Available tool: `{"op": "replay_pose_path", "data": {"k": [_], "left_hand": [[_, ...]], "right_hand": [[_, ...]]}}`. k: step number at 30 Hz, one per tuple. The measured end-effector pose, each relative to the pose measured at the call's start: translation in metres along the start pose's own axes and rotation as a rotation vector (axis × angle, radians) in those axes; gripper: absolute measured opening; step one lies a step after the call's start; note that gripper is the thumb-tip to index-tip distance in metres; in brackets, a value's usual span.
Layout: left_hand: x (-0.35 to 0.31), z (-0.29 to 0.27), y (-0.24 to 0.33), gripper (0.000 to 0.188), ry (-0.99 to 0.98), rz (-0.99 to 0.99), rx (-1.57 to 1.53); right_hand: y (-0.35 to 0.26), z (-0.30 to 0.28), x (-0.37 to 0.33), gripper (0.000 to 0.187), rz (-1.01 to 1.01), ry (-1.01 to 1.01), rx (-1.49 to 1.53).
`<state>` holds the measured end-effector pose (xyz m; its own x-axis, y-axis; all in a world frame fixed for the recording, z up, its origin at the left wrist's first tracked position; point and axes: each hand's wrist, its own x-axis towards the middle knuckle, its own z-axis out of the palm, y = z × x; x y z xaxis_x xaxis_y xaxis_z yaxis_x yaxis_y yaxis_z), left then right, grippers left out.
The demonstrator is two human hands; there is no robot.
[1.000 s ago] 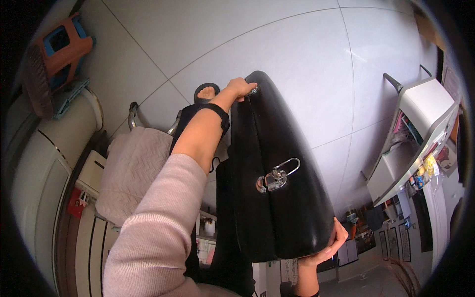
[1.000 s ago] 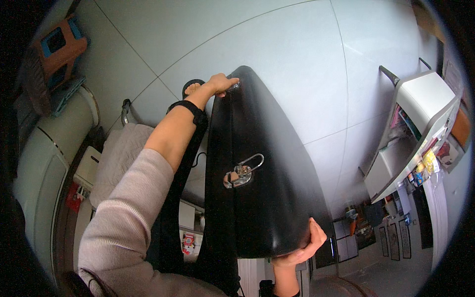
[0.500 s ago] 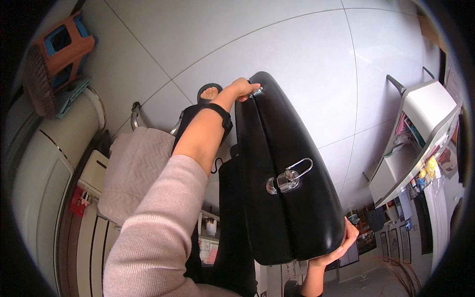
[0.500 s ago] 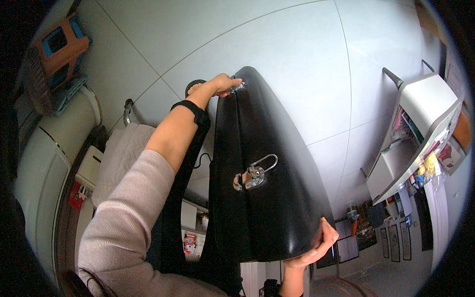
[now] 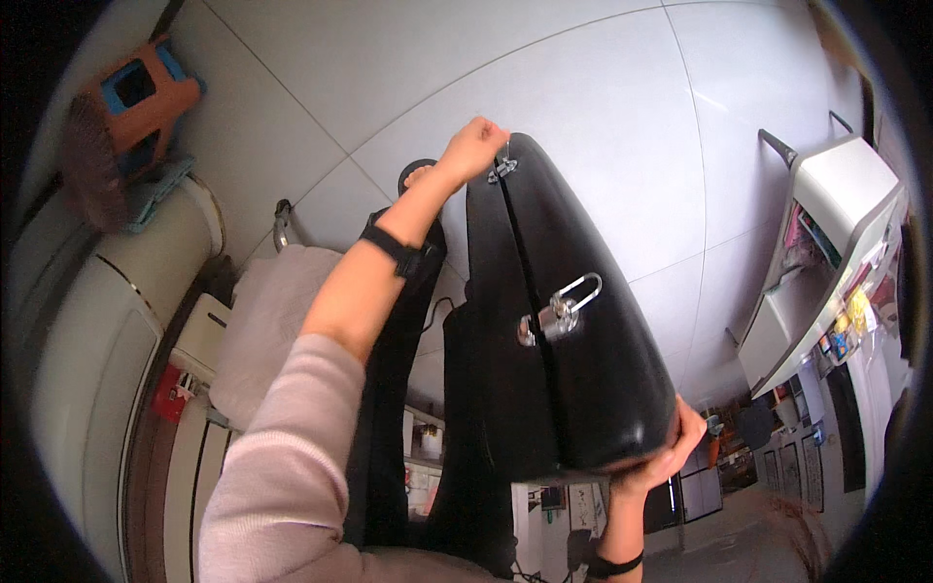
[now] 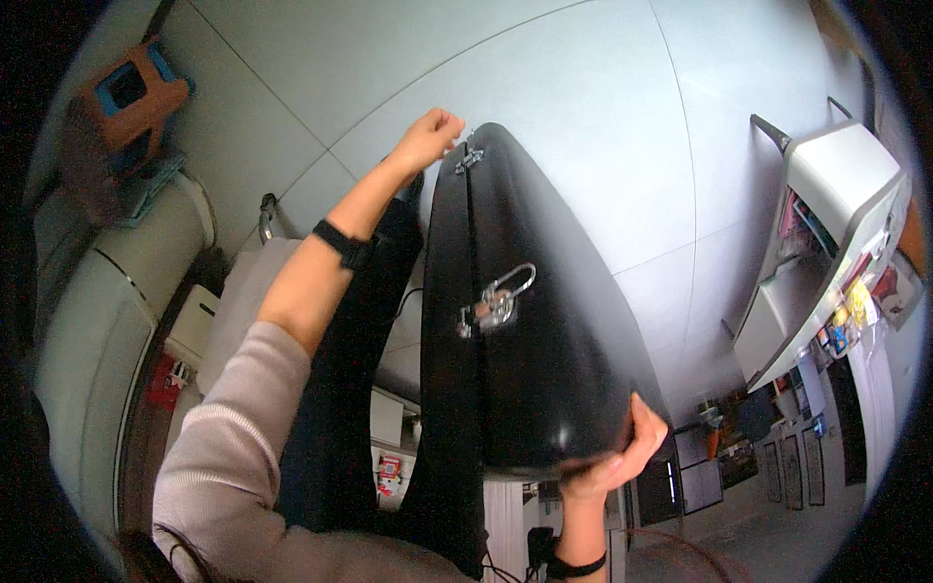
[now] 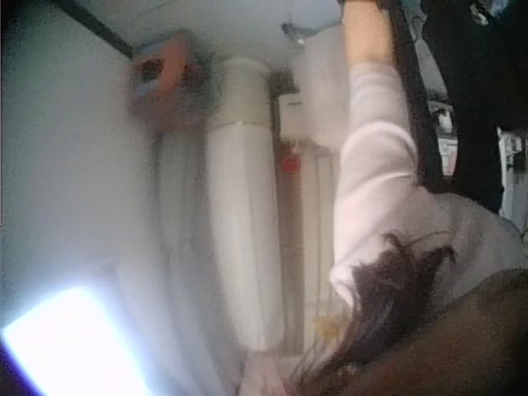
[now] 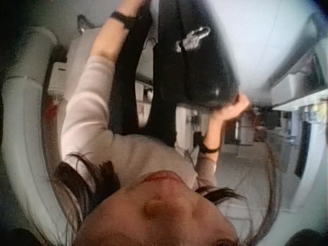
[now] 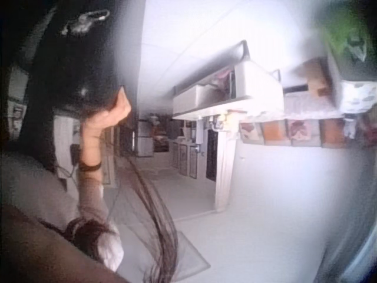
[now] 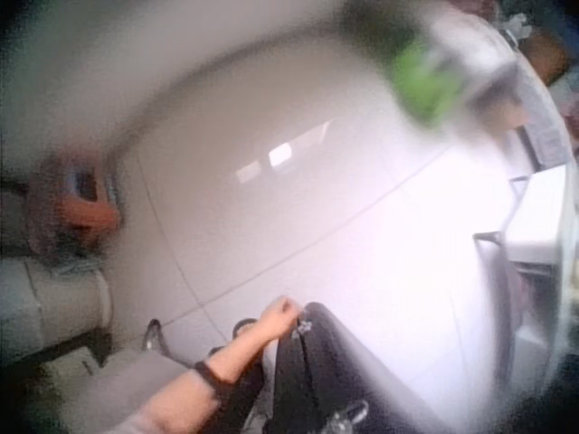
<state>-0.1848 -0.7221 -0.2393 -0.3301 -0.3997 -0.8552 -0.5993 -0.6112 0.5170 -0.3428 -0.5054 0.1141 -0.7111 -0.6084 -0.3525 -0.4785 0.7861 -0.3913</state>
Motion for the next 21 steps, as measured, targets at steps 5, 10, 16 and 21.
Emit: {"op": "replay_pose_path", "data": {"k": [5, 10, 16, 21], "left_hand": [[-0.142, 0.004, 0.031, 0.03, -0.24, 0.374, 0.234], [-0.225, 0.018, 0.06, 0.027, -0.443, 0.712, 0.336], [-0.251, 0.023, 0.074, 0.021, -0.426, 0.697, 0.379], [-0.288, 0.019, 0.1, 0.023, -0.469, 0.715, 0.424]], "right_hand": [[-0.001, -0.005, 0.01, 0.061, -0.153, 0.018, -0.149], [-0.009, -0.005, 0.014, 0.063, -0.411, 0.068, -0.133], [-0.013, -0.019, 0.014, 0.089, -0.646, -0.099, -0.168], [-0.019, -0.025, 0.016, 0.095, -0.61, -0.158, -0.096]]}}
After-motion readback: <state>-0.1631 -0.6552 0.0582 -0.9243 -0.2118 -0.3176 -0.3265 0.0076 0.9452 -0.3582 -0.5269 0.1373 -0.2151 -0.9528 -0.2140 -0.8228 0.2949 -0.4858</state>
